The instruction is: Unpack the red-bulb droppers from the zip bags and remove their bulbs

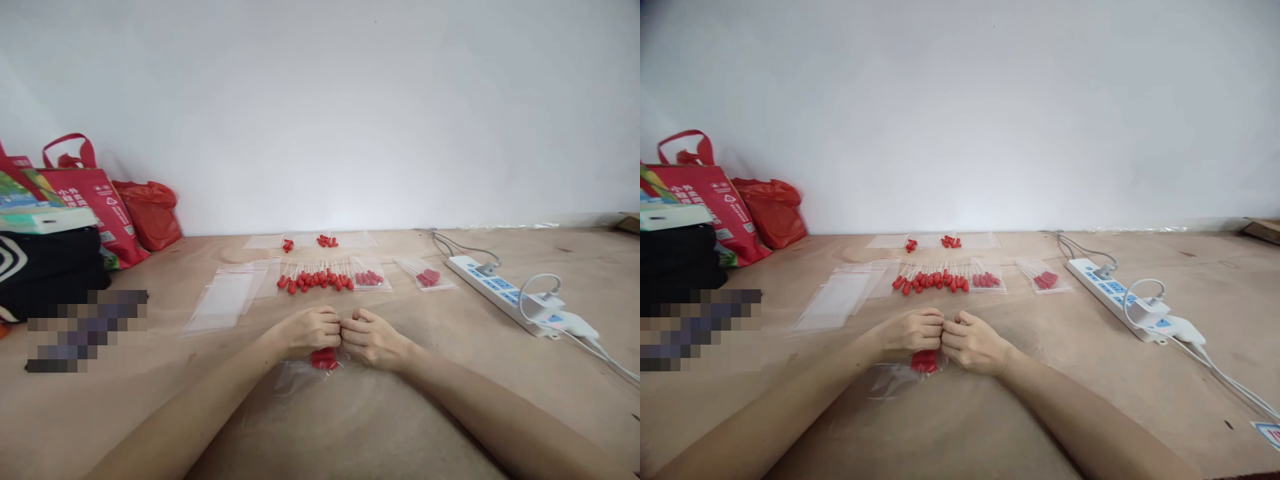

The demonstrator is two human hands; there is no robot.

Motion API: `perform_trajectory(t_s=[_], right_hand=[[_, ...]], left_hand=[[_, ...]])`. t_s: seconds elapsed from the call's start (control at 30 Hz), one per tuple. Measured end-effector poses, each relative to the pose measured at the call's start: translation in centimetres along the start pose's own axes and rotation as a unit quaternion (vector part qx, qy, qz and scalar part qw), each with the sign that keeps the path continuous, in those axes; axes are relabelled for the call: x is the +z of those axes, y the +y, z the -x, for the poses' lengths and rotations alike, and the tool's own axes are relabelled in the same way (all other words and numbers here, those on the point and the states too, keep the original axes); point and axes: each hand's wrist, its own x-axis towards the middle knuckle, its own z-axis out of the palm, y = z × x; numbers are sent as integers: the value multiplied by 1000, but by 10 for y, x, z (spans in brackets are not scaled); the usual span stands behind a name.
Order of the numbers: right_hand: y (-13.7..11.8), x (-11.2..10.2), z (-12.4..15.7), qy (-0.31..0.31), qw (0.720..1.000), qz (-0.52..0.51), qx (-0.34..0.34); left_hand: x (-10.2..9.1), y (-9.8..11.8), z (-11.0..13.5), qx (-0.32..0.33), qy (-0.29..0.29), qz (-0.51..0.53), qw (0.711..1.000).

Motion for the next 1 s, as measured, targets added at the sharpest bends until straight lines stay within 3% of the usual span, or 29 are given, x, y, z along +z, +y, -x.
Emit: perform_trajectory(t_s=[0.2,0.37,0.57,0.73,0.83,0.9,1.0], right_hand=[[2,-15,3,55,998,16,-17],[3,-21,3,146,988,29,-41],[1,-18,-3,123,989,47,-68],[4,-19,-1,77,994,17,-74],[5,-20,1,48,997,-9,-52],[5,-21,4,35,998,-44,-8],[6,-26,8,15,985,-155,80]], left_hand=[[-8,0,-1,-31,7,20,999],[-13,1,-2,-70,11,28,997],[-10,0,-3,-42,-37,34,998],[-24,-7,-2,-55,-57,41,996],[-31,-4,1,-112,-55,51,991],[-32,4,6,-189,-34,90,977],[-30,28,19,-334,-14,183,925]])
